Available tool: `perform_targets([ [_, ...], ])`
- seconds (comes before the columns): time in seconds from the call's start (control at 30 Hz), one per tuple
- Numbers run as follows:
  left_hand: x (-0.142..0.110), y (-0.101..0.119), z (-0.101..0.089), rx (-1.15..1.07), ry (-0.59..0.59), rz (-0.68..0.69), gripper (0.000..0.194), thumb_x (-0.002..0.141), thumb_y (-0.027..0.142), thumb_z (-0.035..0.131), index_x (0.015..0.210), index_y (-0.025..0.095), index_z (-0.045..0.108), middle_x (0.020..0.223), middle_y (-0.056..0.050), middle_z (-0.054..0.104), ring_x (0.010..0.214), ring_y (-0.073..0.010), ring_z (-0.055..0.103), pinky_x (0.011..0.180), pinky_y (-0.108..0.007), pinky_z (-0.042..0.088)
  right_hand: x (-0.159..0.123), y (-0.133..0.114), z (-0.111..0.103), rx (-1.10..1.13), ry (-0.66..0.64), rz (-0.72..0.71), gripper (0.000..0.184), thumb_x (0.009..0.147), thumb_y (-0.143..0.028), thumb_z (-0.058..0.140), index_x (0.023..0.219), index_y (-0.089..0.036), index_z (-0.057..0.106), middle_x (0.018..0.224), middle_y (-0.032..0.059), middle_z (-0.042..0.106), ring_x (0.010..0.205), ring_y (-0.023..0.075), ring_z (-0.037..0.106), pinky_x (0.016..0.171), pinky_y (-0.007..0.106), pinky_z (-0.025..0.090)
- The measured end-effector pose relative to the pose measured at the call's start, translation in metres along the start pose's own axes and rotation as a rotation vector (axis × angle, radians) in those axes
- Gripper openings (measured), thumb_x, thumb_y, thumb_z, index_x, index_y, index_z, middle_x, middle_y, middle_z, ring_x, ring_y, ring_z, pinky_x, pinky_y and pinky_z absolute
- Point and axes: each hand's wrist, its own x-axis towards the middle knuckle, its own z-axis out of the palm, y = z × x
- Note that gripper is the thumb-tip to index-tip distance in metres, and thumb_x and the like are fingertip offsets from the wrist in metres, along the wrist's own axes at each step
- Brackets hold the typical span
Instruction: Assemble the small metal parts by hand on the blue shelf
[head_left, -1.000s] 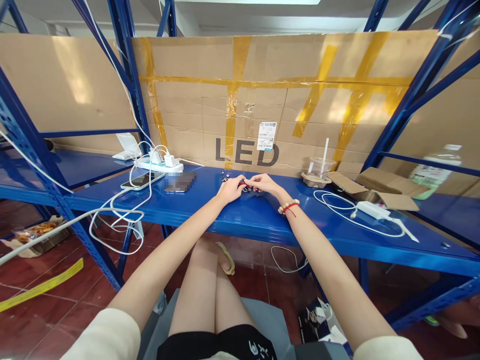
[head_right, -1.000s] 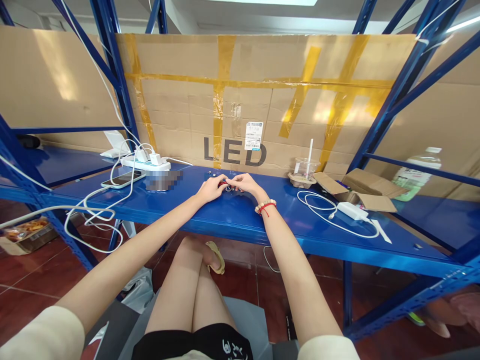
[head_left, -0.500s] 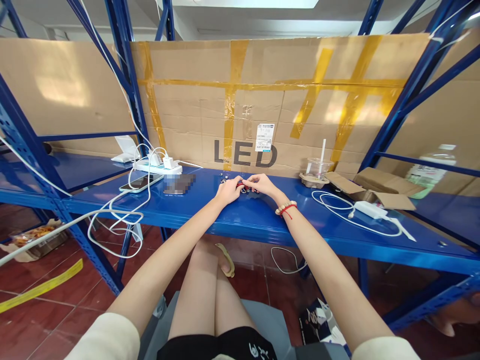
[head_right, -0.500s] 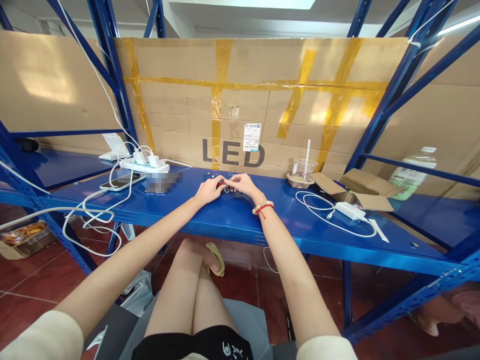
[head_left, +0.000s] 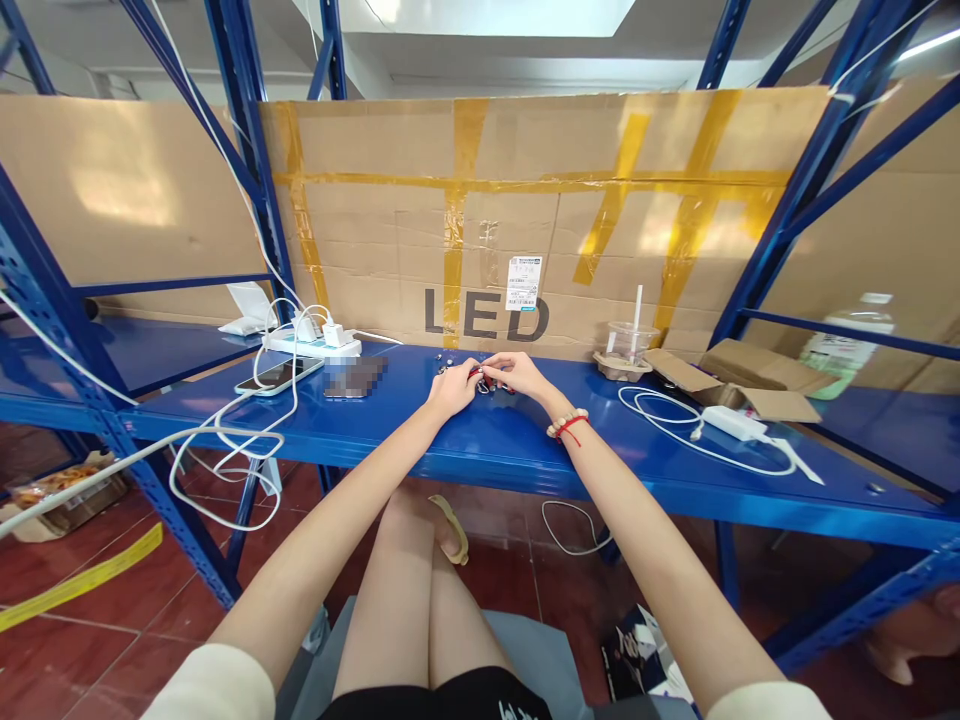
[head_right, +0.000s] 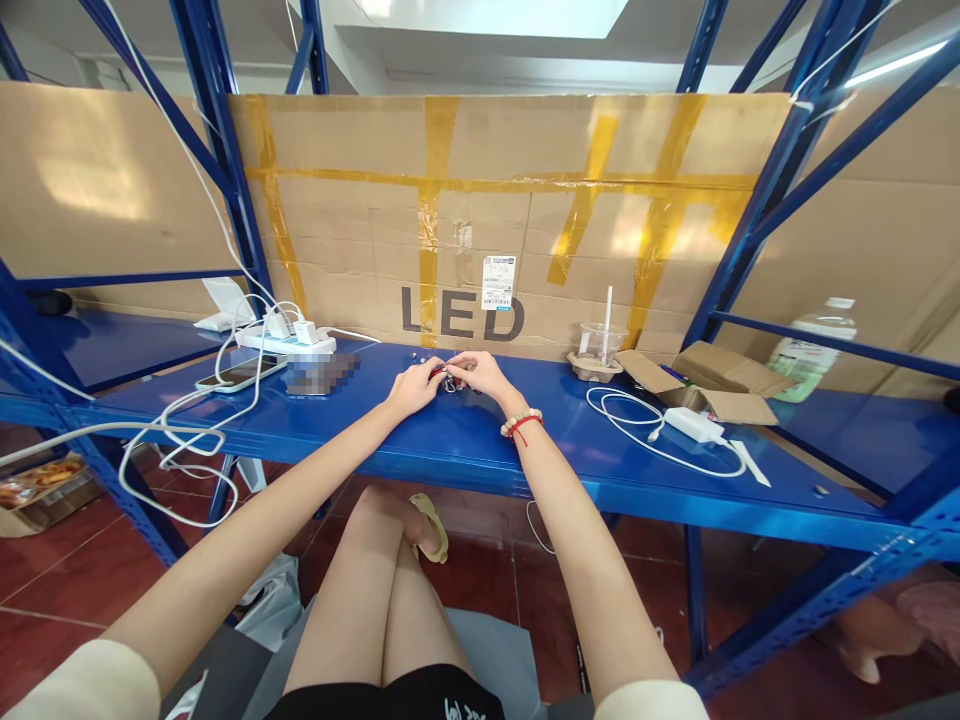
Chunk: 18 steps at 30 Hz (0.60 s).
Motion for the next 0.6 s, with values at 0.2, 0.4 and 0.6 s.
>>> perform_targets([
  [0.2, 0.0005, 0.0003, -0.0005, 0.006, 0.012, -0.009, 0.029, 0.09, 0.035, 0.03, 0.107, 0.026, 0.052, 0.106, -0.005, 0.064, 0.099, -0.021, 0.059, 0.079, -0.032, 0.046, -0.0004, -0.002, 0.0003, 0.011, 0.007, 0.009, 0.049, 0.063, -0.049, 0.067, 0.092, -0.01, 0.066, 0.067, 0.0065, 0.063, 0.048, 0.0085, 0.049, 0.034, 0.017, 0.033],
  [0.4, 0.0027, -0.0023, 0.0012, -0.03, -0.008, 0.023, 0.031, 0.091, 0.035, 0.027, 0.107, 0.026, 0.052, 0.098, -0.003, 0.066, 0.094, -0.0191, 0.06, 0.078, -0.03, 0.046, -0.0009, -0.0019, -0.0015, -0.001, 0.038, 0.013, 0.05, 0.06, -0.05, 0.068, 0.089, -0.009, 0.068, 0.062, 0.0057, 0.063, 0.044, 0.0078, 0.047, 0.036, 0.019, 0.033],
  [0.6, 0.0026, -0.0042, 0.0023, -0.094, -0.027, 0.064, 0.031, 0.091, 0.034, 0.028, 0.109, 0.026, 0.052, 0.09, -0.003, 0.067, 0.088, -0.0167, 0.061, 0.076, -0.027, 0.046, 0.0012, 0.0055, -0.0036, 0.028, 0.031, -0.015, 0.046, 0.058, -0.052, 0.068, 0.078, -0.01, 0.069, 0.053, 0.0027, 0.058, 0.042, 0.0078, 0.044, 0.038, 0.02, 0.032],
])
